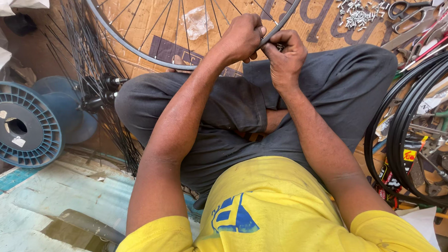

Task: The person sits on the floor and laces a bicycle wheel by hand. They insert spokes into the rim and hub, then secure them by threading and tightening nipples. The person works methodically around the wheel, handling individual spokes and nipples to assemble the wheel structure.

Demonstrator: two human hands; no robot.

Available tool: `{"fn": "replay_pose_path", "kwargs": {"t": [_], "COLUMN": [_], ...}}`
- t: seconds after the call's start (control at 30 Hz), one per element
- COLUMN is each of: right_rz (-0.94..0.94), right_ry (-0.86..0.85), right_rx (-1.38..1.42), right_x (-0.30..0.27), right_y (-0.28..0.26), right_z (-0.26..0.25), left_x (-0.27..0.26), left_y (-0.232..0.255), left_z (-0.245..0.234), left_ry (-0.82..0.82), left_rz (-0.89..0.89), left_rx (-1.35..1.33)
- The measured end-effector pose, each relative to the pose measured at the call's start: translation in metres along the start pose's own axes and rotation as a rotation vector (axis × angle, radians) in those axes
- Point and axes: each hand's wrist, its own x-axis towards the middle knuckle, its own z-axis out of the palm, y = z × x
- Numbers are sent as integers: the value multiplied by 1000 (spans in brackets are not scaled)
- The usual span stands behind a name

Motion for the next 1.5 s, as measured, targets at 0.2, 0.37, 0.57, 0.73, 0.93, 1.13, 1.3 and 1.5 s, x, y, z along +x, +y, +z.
{"fn": "replay_pose_path", "kwargs": {"t": [0.2, 0.37, 0.57, 0.73, 0.93, 1.13, 1.3, 1.5], "right_rz": [137, 203, 241, 224, 214, 220, 220, 202], "right_ry": [-53, -152, -230, -259, -257, -228, -208, -227], "right_rx": [51, 105, 176, 162, 121, 128, 178, 186], "right_x": [6, 13, 21, 22, 22, 21, 19, 20], "right_y": [1, -2, -3, -5, -4, -1, 4, 5], "right_z": [-7, -14, -20, -22, -23, -23, -22, -21], "left_x": [0, -1, 0, 3, 7, 8, 8, 6], "left_y": [2, 3, -1, -4, -11, -11, -13, -10], "left_z": [-1, -3, -5, -6, -8, -5, -4, -1], "left_ry": [-9, -19, -39, -67, -97, -79, -59, -31], "left_rz": [-23, -13, -7, 16, 25, 8, 11, -25], "left_rx": [-12, -34, -74, -88, -182, -172, -202, -146]}}
